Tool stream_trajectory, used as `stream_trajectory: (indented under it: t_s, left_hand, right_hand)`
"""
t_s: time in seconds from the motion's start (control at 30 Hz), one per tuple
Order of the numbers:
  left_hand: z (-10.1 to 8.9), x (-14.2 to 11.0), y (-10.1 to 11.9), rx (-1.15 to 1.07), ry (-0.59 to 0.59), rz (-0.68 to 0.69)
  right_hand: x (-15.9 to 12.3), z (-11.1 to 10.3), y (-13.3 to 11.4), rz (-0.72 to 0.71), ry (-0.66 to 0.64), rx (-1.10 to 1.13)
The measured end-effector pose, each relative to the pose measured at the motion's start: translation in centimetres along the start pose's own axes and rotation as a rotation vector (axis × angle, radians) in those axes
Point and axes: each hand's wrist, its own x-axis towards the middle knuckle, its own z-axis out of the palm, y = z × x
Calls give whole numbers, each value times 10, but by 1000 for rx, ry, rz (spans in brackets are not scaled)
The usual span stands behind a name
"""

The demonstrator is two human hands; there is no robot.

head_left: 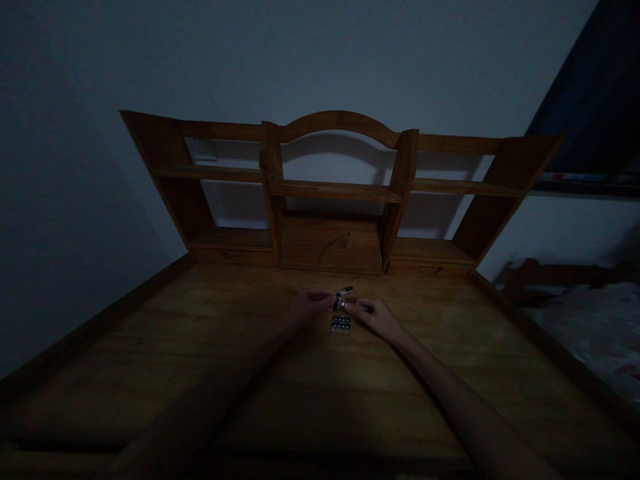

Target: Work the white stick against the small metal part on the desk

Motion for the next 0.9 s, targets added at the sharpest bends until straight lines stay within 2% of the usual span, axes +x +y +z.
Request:
stream_trajectory:
  t_s: [0.27, 0.63, 0.9]
  left_hand:
    - [0, -3, 6, -34, -28, -16]
    - [-4, -1, 2, -39, -21, -68]
    - [-4, -1, -3, -126, -44, -97]
  right_hand:
    - [0, -1, -3, 18, -6, 1]
    - [1, -5, -4, 46, -67, 63]
    - [1, -11, -10, 55, -116, 115]
